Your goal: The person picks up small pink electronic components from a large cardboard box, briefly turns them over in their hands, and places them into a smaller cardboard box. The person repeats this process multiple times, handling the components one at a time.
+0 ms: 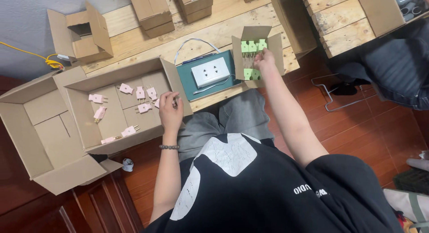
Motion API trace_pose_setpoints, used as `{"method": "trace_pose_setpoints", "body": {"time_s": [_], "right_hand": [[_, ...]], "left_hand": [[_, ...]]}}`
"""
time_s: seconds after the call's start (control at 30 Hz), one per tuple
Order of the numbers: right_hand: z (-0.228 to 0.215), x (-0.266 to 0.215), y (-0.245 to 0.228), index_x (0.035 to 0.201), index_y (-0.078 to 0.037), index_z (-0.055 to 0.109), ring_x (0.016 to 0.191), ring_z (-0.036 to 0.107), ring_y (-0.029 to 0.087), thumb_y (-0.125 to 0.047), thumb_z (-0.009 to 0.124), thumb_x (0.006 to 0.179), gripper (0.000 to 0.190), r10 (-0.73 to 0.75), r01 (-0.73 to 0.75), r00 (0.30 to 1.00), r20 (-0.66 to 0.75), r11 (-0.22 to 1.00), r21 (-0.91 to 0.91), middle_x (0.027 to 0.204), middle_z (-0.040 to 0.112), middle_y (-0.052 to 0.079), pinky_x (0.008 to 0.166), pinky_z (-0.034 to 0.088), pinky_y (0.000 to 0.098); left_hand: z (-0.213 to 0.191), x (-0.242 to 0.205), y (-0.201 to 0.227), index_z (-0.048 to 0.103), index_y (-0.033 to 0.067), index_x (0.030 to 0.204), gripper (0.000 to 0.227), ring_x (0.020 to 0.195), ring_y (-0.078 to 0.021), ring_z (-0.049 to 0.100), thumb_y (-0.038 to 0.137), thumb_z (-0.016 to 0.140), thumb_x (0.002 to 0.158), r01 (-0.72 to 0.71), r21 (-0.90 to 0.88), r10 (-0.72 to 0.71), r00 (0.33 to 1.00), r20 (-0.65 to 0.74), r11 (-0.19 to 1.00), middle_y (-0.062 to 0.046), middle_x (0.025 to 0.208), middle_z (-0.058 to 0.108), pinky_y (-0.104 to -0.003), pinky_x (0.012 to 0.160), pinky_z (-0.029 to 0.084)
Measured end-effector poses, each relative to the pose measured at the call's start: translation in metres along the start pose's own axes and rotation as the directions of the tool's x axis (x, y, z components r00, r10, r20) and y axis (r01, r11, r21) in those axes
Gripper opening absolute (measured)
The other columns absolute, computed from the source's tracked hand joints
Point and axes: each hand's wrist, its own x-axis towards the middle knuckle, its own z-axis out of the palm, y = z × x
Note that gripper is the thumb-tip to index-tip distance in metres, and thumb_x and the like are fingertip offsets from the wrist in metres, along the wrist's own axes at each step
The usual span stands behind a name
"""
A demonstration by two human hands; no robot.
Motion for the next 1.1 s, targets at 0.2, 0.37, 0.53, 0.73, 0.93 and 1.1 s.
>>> {"method": "trace_pose_setpoints", "body": {"time_s": [0.2, 0.37, 0.53, 0.73, 0.93, 1.1], "right_hand": [[0.006, 0.031, 0.01, 0.128, 0.001, 0.043, 0.077, 0.054, 0.016, -0.02, 0.063, 0.105, 0.037, -0.135, 0.131, 0.984, -0.118, 0.991, -0.039, 0.105, 0.043, 0.009, 0.058, 0.053, 0.0238], [0.014, 0.037, 0.017, 0.129, 0.007, 0.047, 0.065, 0.058, 0.015, -0.013, 0.065, 0.102, 0.039, -0.248, 0.243, 0.946, -0.21, 0.969, -0.048, 0.109, 0.047, 0.017, 0.045, 0.052, 0.021], [0.015, 0.042, 0.018, 0.132, 0.008, 0.049, 0.062, 0.062, 0.018, -0.008, 0.062, 0.101, 0.037, -0.266, 0.261, 0.929, -0.258, 0.964, -0.054, 0.113, 0.05, 0.023, 0.045, 0.059, 0.0228], [0.023, -0.01, 0.009, 0.134, 0.006, 0.033, 0.082, 0.062, 0.022, -0.013, 0.047, 0.103, 0.039, -0.138, 0.141, 0.976, -0.169, 0.99, 0.008, 0.115, 0.041, 0.016, 0.071, 0.064, 0.0267], [0.013, -0.034, -0.004, 0.125, 0.001, 0.031, 0.107, 0.067, 0.035, -0.007, 0.049, 0.099, 0.033, -0.023, 0.03, 0.997, -0.078, 0.995, 0.09, 0.129, 0.038, 0.021, 0.093, 0.067, 0.0421], [0.014, -0.09, -0.006, 0.128, 0.005, 0.028, 0.12, 0.062, 0.045, -0.003, 0.054, 0.095, 0.043, -0.027, 0.027, 1.0, -0.006, 0.997, 0.075, 0.137, 0.033, 0.03, 0.1, 0.065, 0.052]], "left_hand": [[0.003, -0.001, -0.002, 0.072, 0.0109, 0.113, 0.014, 0.103, -0.0252, 0.066, 0.013, 0.069, 0.099, 0.007, 0.007, -0.007, 1.0, -0.001, 1.0, -0.003, 0.114, 0.06, -0.033, 0.078, 0.063], [-0.001, -0.001, -0.001, 0.072, 0.0107, 0.114, 0.015, 0.102, -0.0245, 0.067, 0.012, 0.07, 0.099, 0.031, -0.086, -0.031, 1.0, 0.006, 0.996, -0.005, 0.115, 0.062, -0.03, 0.079, 0.063], [-0.002, 0.0, -0.001, 0.073, 0.0099, 0.113, 0.015, 0.101, -0.0252, 0.068, 0.011, 0.071, 0.098, 0.044, -0.115, -0.042, 0.999, 0.011, 0.992, -0.007, 0.115, 0.063, -0.029, 0.079, 0.063], [-0.004, 0.0, -0.003, 0.074, 0.0111, 0.113, 0.016, 0.103, -0.0241, 0.068, 0.011, 0.072, 0.097, 0.054, -0.173, -0.049, 0.998, 0.03, 0.983, -0.006, 0.114, 0.065, -0.027, 0.079, 0.063], [0.0, -0.001, -0.009, 0.074, 0.0119, 0.111, 0.014, 0.103, -0.0223, 0.067, 0.012, 0.072, 0.098, 0.02, -0.162, -0.017, 1.0, 0.018, 0.987, -0.005, 0.113, 0.066, -0.024, 0.077, 0.063], [-0.002, -0.001, -0.004, 0.074, 0.011, 0.111, 0.013, 0.104, -0.0225, 0.068, 0.011, 0.073, 0.098, 0.044, -0.16, -0.042, 0.999, 0.018, 0.986, -0.006, 0.113, 0.067, -0.026, 0.077, 0.063]]}}
